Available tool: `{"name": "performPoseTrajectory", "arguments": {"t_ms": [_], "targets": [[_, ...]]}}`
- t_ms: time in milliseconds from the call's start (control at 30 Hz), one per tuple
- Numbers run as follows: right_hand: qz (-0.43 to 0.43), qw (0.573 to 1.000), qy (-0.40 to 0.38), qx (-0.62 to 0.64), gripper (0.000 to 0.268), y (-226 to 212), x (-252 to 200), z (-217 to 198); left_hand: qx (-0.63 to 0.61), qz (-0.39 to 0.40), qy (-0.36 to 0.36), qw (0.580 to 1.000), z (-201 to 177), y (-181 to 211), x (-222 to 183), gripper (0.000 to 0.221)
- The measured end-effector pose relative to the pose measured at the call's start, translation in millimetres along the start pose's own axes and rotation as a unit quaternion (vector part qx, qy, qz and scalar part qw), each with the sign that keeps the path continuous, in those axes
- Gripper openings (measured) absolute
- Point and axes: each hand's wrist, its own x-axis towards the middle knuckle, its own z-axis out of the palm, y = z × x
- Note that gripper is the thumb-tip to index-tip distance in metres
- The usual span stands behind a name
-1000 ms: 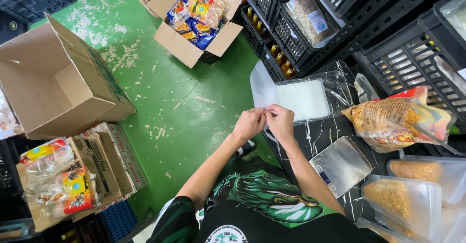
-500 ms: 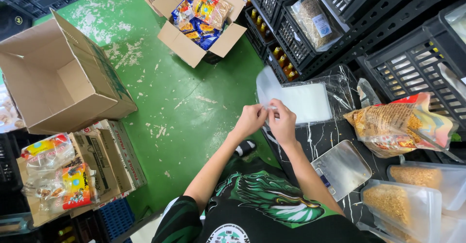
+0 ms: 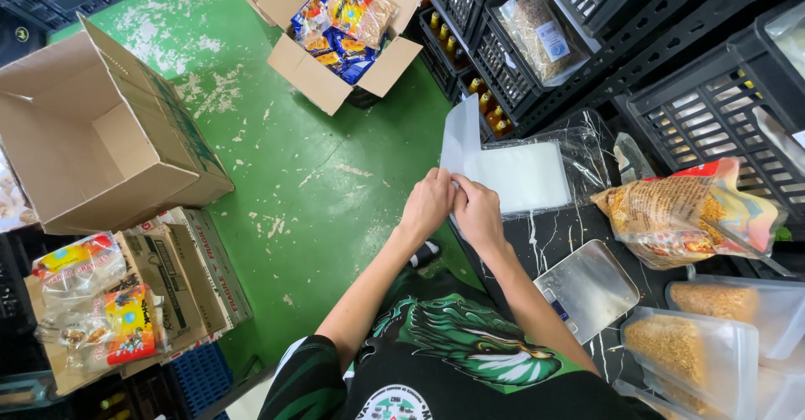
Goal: Scooping grains from a large bag into small plastic bags and weighing them on a scale.
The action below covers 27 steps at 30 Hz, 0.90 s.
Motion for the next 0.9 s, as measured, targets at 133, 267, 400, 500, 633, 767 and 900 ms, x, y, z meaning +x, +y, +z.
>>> {"name": "performPoseTrajectory", "arguments": {"t_ms": [133,267,400,500,633,767,900], "targets": [[0.093,0.991,-0.076,0.051,0.037,-13.0,4.5,-18.2,0.021,0.021,-0.005,1.000,8.9,-10.9,0.3,0.015],[0.330,0.821,-0.124,0.450,0.044,11.3,10.3,-18.1,0.136,0.059,-0.007,0.989,15.5,-8.3,-4.9,0.017],[0.334,0.687,-0.024,0.645,0.033,61.5,8.6,14.4,0.228,0.092,0.056,0.968,27.9,-10.2,-4.8,0.017],[0.292,0.726,-0.039,0.622,0.048,4.6,14.5,-27.4,0.240,0.102,0.080,0.962,20.8,11.7,-2.9,0.018],[0.252,0.701,-0.011,0.667,0.058,26.4,4.8,-27.9,0.297,0.153,0.107,0.936,1.3,42.5,13.0,0.014],[0.272,0.750,0.119,0.591,0.049,85.9,-20.8,-16.2,0.291,0.249,0.102,0.918,-11.3,93.2,6.7,0.013],[0.281,0.781,0.259,0.494,0.048,137.7,-48.8,-18.7,0.113,0.328,0.040,0.937,4.1,113.1,13.4,0.018]]}}
